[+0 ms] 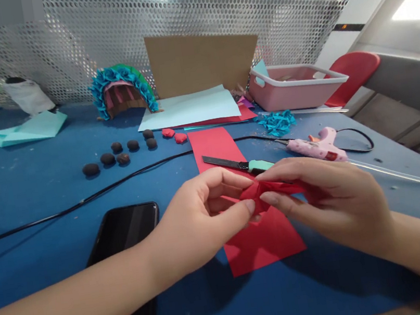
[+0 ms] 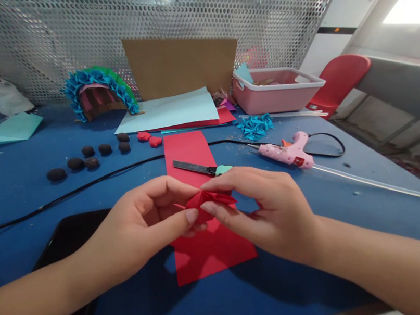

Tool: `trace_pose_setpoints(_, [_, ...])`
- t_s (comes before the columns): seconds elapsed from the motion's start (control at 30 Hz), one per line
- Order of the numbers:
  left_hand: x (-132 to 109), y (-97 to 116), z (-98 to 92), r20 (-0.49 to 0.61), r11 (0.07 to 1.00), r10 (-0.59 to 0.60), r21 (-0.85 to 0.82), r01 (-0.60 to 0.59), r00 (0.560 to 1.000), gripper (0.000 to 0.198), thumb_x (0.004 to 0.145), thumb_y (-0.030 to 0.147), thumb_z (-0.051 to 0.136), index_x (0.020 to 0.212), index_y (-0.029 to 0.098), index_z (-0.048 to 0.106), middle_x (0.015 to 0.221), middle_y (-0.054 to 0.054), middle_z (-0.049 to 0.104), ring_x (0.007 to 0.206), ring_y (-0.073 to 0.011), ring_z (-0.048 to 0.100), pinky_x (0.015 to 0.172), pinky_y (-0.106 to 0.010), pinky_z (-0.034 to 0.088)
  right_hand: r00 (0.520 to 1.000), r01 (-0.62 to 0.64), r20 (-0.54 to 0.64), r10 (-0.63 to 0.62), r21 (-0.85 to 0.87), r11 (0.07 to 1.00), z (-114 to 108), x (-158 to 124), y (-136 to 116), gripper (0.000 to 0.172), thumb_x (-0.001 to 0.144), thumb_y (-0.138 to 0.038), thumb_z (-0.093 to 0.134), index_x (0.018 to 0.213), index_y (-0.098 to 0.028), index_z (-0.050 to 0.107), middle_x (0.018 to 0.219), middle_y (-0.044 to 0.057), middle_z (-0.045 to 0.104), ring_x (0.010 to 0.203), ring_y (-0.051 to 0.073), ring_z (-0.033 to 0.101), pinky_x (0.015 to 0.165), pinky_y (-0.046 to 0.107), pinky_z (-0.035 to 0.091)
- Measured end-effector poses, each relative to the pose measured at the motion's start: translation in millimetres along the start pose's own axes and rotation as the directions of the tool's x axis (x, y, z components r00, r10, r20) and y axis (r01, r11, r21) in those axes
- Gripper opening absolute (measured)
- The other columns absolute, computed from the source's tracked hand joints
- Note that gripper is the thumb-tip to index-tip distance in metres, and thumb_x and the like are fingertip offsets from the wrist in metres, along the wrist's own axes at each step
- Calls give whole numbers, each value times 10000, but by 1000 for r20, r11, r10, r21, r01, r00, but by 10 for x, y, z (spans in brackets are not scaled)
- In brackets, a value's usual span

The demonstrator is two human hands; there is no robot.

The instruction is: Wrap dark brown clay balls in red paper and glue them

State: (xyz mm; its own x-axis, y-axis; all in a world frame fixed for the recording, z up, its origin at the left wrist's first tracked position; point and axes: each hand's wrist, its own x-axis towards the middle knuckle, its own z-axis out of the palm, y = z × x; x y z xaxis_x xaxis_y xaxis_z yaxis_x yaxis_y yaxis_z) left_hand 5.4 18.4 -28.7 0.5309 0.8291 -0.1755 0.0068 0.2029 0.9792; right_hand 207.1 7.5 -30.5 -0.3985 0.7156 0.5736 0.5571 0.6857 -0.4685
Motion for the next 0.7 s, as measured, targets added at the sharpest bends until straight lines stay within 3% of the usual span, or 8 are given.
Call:
trace_pose_setpoints(0.23, [-43, 10, 39, 9, 995, 75, 66, -76, 997, 174, 806, 324, 708, 851, 180, 620, 843, -18, 724, 798, -148, 688, 713, -238, 535, 996, 90, 1, -91, 119, 989, -21, 11, -77, 177, 817, -76, 617, 932, -206, 653, 744, 26, 675, 666, 128, 648, 577, 248, 545])
trace_pose_setpoints(0.4, [-47, -5, 65, 25, 999, 54, 9, -54, 998, 188, 785, 290, 731, 936, 192, 675, 863, -13, 745, 838, -150, 698, 772, -236, 545, 985, 166, -37, -166, 2, 986, -30, 11, -85, 210, 812, -81, 607, 925, -247, 669, 768, 33, 678, 680, 147, 666, 604, 268, 574])
trace_pose_setpoints(0.57, [-46, -9, 71, 81, 998, 45, -45, -41, 996, 68, 828, 218, 676, 862, 211, 734, 829, 16, 749, 829, -113, 695, 781, -186, 533, 950, 302, -31, -309, -142, 943, -24, -16, -86, 199, 783, -74, 619, 876, -247, 651, 721, 35, 659, 652, 150, 643, 616, 271, 575])
trace_pose_setpoints(0.7, [-38, 1, 63, 87, 999, 51, -16, -49, 995, 78, 804, 214, 699, 880, 205, 711, 837, 9, 730, 798, -117, 675, 740, -199, 531, 959, 272, -29, -283, -200, 941, -13, -44, -80, 194, 802, -104, 609, 907, -264, 641, 737, 29, 664, 664, 158, 649, 616, 278, 574])
